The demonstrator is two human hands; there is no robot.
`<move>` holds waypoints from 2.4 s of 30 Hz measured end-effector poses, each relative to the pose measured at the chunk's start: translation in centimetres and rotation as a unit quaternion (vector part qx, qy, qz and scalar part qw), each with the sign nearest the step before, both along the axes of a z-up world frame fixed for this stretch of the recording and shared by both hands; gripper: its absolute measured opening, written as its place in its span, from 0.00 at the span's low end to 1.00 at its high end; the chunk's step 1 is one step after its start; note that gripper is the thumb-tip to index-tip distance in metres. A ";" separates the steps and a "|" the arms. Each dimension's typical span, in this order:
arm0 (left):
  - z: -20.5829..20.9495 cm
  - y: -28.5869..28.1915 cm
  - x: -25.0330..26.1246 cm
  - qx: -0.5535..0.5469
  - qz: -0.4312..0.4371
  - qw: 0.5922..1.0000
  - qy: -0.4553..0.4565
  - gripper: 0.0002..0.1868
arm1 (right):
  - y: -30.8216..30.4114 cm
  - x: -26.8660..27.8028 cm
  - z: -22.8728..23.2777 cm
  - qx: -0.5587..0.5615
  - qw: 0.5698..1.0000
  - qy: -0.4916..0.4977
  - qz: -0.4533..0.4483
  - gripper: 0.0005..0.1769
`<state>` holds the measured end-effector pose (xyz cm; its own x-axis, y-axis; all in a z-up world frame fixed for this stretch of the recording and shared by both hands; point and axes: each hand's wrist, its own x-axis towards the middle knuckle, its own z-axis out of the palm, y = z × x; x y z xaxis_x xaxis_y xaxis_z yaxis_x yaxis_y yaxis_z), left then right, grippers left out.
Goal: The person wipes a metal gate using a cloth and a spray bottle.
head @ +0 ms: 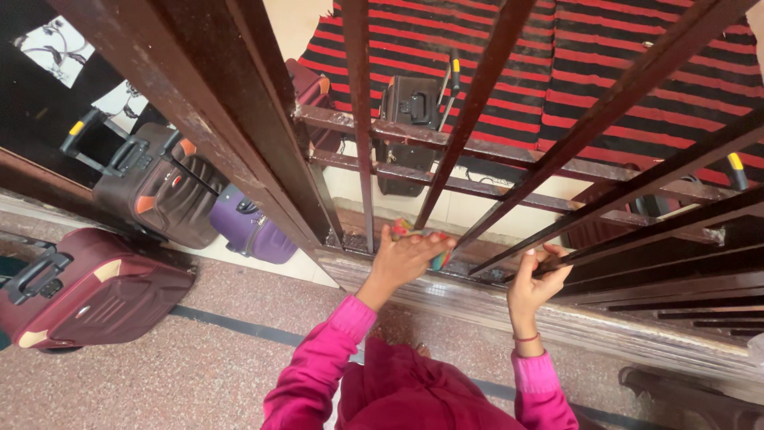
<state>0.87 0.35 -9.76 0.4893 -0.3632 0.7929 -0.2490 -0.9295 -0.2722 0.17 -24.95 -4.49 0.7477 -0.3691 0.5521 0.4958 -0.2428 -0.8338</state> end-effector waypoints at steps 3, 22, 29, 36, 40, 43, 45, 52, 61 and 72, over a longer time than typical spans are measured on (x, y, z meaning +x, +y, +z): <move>-3.5 1.4 -1.2 0.036 -0.023 0.997 0.064 0.44 | -0.1 0.1 -0.2 0.005 1.000 0.000 0.005 0.13; 3.7 -0.5 -11.6 -0.265 -0.189 0.736 0.593 0.28 | 3.3 -5.4 -2.1 -0.181 0.982 -0.044 -0.015 0.46; 5.9 -1.7 -12.4 -0.448 -0.301 0.679 0.497 0.27 | 2.6 -8.3 0.4 -0.239 0.969 0.027 0.061 0.50; 6.7 -0.4 -11.4 -0.462 -0.320 0.699 0.442 0.26 | 5.0 -9.7 -1.9 -0.237 0.921 0.172 0.256 0.27; 6.4 0.9 -11.8 -0.519 -0.222 0.738 0.369 0.28 | 7.5 -9.1 -1.3 -0.188 0.966 0.142 0.109 0.14; 6.2 1.9 -11.0 -0.568 -0.119 0.757 0.301 0.29 | 9.0 -7.3 -1.3 -0.275 0.957 0.094 0.003 0.14; 6.5 2.7 -10.8 -0.580 -0.078 0.765 0.269 0.33 | 10.4 -5.6 -2.1 -0.361 0.929 0.085 0.011 0.15; 7.0 5.9 -8.9 -0.576 -0.077 0.722 0.376 0.36 | 15.3 -3.5 -3.6 -0.222 0.940 0.244 0.084 0.21; 6.8 7.6 -8.2 -0.567 -0.121 0.723 0.375 0.31 | 16.8 -3.2 7.7 0.025 0.983 0.093 0.154 0.22; 6.0 8.1 -7.4 -0.585 -0.078 0.713 0.380 0.27 | 17.0 -1.8 6.1 -0.109 0.994 0.026 0.018 0.21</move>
<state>-6.53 8.41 -3.75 0.9646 0.2316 0.1263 -0.0371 -0.3552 0.9341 -1.60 -7.97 1.60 0.7877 -0.2171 0.5766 0.4654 -0.4035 -0.7878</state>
